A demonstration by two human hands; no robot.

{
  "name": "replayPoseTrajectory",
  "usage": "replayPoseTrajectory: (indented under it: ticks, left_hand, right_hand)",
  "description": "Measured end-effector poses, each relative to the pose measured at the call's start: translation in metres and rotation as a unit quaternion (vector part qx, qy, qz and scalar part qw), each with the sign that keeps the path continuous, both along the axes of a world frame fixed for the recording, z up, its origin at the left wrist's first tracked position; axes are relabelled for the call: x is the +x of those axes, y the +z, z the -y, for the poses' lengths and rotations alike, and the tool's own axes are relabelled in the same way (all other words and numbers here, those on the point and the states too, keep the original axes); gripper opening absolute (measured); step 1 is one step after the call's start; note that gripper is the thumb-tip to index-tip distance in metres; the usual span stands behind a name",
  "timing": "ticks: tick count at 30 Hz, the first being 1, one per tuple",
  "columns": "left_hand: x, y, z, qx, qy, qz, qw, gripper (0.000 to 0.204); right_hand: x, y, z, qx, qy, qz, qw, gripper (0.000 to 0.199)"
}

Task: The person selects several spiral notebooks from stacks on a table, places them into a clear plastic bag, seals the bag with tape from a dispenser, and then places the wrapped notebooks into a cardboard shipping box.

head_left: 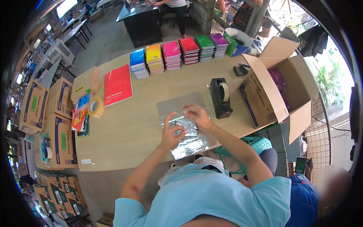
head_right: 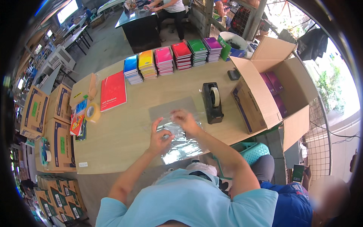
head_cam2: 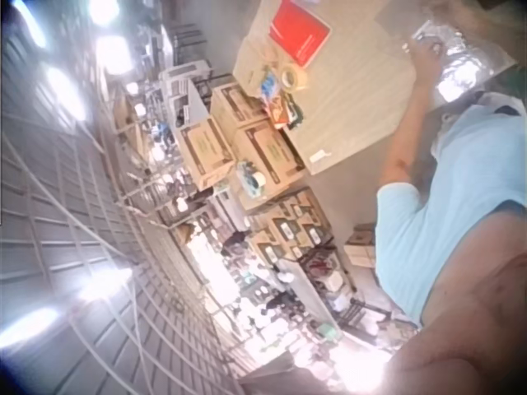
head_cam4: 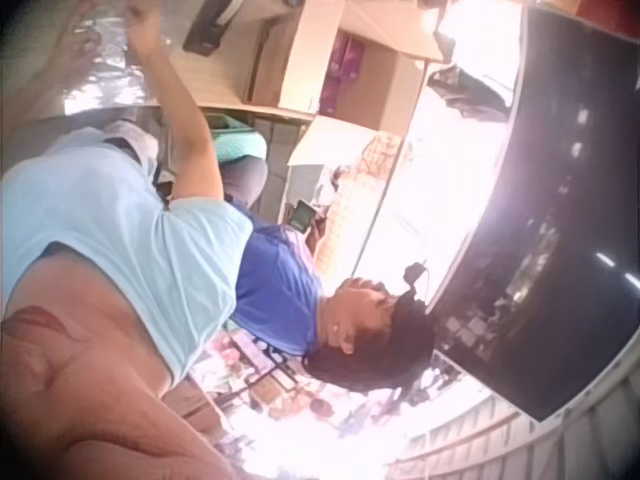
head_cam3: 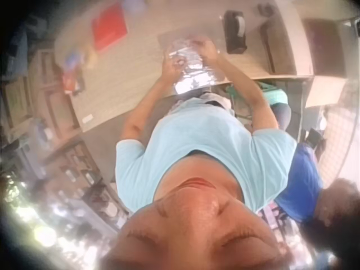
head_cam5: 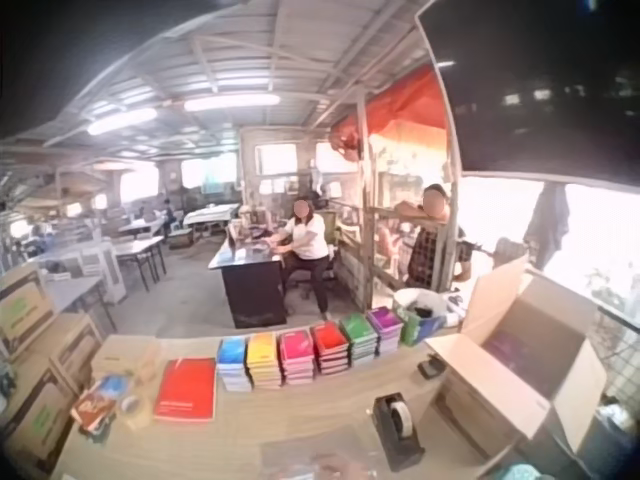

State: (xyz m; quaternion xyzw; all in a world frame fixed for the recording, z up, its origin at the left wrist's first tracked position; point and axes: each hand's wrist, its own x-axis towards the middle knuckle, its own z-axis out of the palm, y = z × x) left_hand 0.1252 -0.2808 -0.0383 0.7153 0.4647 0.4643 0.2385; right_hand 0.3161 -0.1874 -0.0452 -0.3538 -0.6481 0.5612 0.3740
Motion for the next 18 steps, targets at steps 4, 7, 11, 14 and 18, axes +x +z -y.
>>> replayPoseTrajectory:
  ticks: [4, 7, 11, 14, 18]
  left_hand:
    - [0.003, -0.011, 0.002, 0.022, 0.054, 0.028, 0.998, 0.017]
    - [0.009, -0.007, 0.003, -0.002, 0.052, 0.066, 0.996, 0.017]
    - [0.011, -0.010, 0.007, -0.014, 0.076, 0.078, 0.994, 0.017]
    - [0.016, -0.004, 0.006, -0.078, 0.077, 0.096, 0.989, 0.019]
    - [0.025, -0.008, 0.002, -0.056, 0.114, 0.096, 0.987, 0.022]
  right_hand:
    - [0.004, 0.074, -0.016, -0.141, -0.185, -0.318, 0.919, 0.024]
    - [0.019, 0.038, 0.002, 0.112, -0.035, 0.106, 0.987, 0.029]
    - [0.003, 0.047, 0.001, -0.185, -0.072, -0.343, 0.918, 0.044]
    - [0.013, 0.057, -0.008, -0.084, -0.088, -0.208, 0.970, 0.044]
    - [0.001, 0.036, 0.009, 0.044, -0.023, 0.056, 0.997, 0.024]
